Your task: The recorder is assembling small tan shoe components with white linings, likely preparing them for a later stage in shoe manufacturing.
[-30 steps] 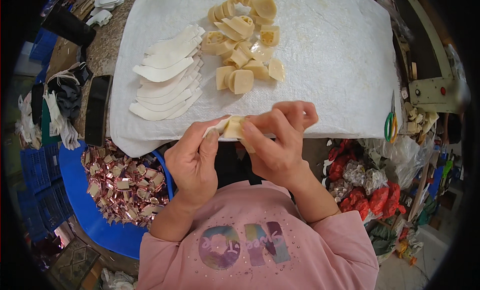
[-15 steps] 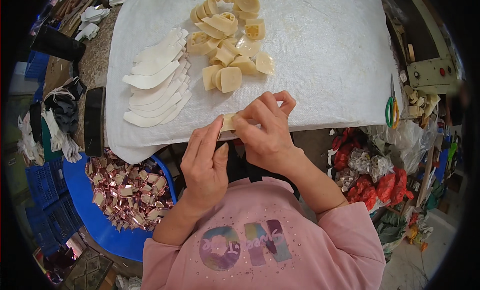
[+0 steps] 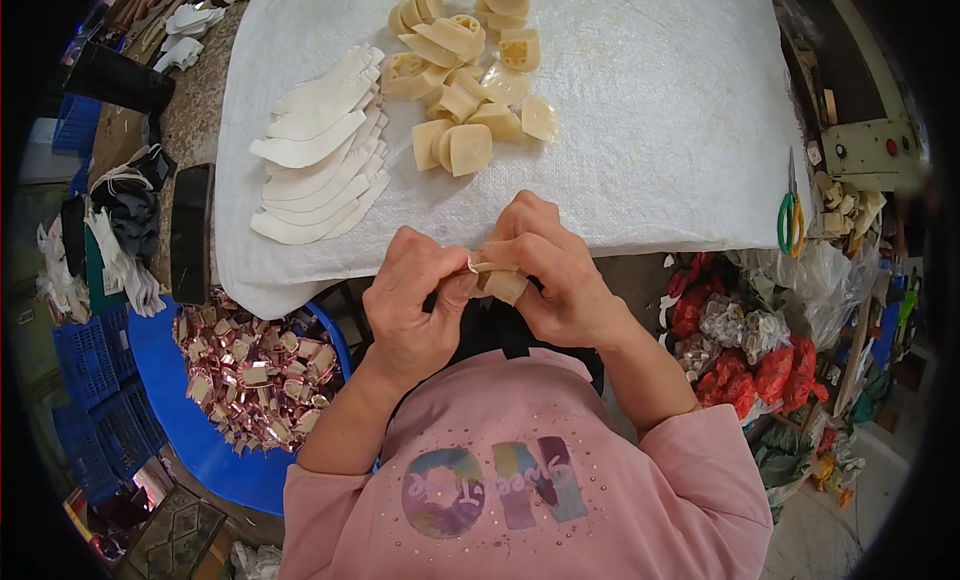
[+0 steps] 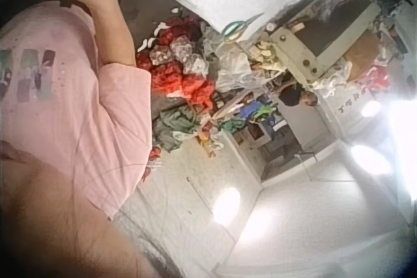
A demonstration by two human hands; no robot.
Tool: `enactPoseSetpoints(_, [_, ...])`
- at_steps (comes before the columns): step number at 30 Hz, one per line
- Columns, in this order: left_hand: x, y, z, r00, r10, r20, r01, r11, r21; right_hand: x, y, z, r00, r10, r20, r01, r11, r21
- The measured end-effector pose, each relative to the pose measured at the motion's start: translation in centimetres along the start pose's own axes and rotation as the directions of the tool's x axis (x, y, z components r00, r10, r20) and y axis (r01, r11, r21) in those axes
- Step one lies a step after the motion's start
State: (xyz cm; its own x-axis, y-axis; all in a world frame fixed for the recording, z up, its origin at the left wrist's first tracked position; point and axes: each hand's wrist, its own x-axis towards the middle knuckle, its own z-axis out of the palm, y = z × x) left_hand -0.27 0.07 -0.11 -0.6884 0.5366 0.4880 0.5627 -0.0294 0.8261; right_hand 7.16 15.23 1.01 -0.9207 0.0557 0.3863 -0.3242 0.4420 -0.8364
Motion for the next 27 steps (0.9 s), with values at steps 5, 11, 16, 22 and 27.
enactPoseSetpoints(5, [0.4,-0.4,0.2,0.997,0.074,0.005,-0.074,0.996,0.041,0.4,-0.7,-0.1,0.994,0.002,0.106,0.007,0.996,-0.084])
enactPoseSetpoints(11, [0.6,0.6,0.0,0.994,0.106,-0.028,-0.104,0.993,0.050,0.6,-0.2,-0.6,0.989,-0.149,0.010,0.147,0.966,-0.212])
enactPoseSetpoints(16, [0.5,-0.1,-1.1,0.975,0.218,-0.044,-0.205,0.957,0.204,0.8,-0.3,-0.3,0.981,-0.195,-0.005,0.181,0.921,-0.346])
enactPoseSetpoints(22, [0.3,-0.6,-2.4,0.977,0.160,-0.142,-0.142,0.981,0.130,0.3,-2.4,-0.2,0.977,-0.147,-0.157,0.078,0.923,-0.377])
enactPoseSetpoints(27, [1.2,1.3,-1.1,0.959,0.224,-0.172,-0.233,0.972,-0.031,-2.1,-2.1,2.1,0.825,0.543,-0.158,-0.330,0.690,0.645])
